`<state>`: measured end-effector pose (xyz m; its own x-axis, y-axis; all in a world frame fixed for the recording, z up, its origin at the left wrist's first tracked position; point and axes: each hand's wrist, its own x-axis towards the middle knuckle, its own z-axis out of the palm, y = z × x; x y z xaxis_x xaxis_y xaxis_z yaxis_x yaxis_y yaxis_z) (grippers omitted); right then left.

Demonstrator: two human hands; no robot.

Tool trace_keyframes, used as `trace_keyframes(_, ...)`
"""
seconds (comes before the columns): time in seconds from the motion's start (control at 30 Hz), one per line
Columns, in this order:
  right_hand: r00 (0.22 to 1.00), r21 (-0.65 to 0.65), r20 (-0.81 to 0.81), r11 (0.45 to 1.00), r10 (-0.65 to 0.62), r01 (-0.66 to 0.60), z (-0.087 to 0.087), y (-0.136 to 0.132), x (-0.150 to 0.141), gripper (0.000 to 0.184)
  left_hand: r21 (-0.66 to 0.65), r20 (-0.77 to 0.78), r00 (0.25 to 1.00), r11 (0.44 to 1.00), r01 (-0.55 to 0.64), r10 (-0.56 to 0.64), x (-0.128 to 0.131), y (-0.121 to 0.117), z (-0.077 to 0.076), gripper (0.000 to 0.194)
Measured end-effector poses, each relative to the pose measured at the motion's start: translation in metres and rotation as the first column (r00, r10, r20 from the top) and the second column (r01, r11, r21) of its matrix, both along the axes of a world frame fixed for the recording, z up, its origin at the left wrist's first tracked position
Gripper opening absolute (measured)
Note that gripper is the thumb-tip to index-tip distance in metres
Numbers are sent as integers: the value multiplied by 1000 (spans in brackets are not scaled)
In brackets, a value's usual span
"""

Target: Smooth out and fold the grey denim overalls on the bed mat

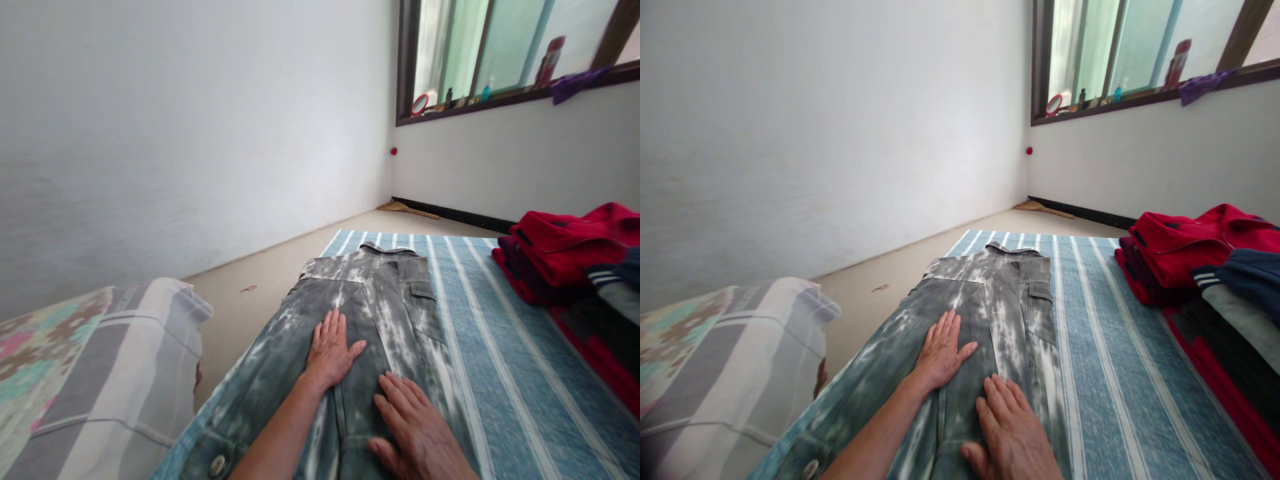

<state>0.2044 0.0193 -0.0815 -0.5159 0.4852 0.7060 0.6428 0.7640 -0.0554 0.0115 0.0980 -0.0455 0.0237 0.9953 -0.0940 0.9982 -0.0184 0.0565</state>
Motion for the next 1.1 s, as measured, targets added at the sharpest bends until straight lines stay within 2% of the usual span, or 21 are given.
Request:
trace_keyframes(0.77,1000,-41,13,999,-2,2,0,-2,1,40,9,-1,1000,1000,0,0,-1,1,-3,79)
trace_keyframes(1.1,1000,-75,17,997,12,-11,-7,-1,2,38,19,1,1000,1000,6,-6,0,0,-2,78)
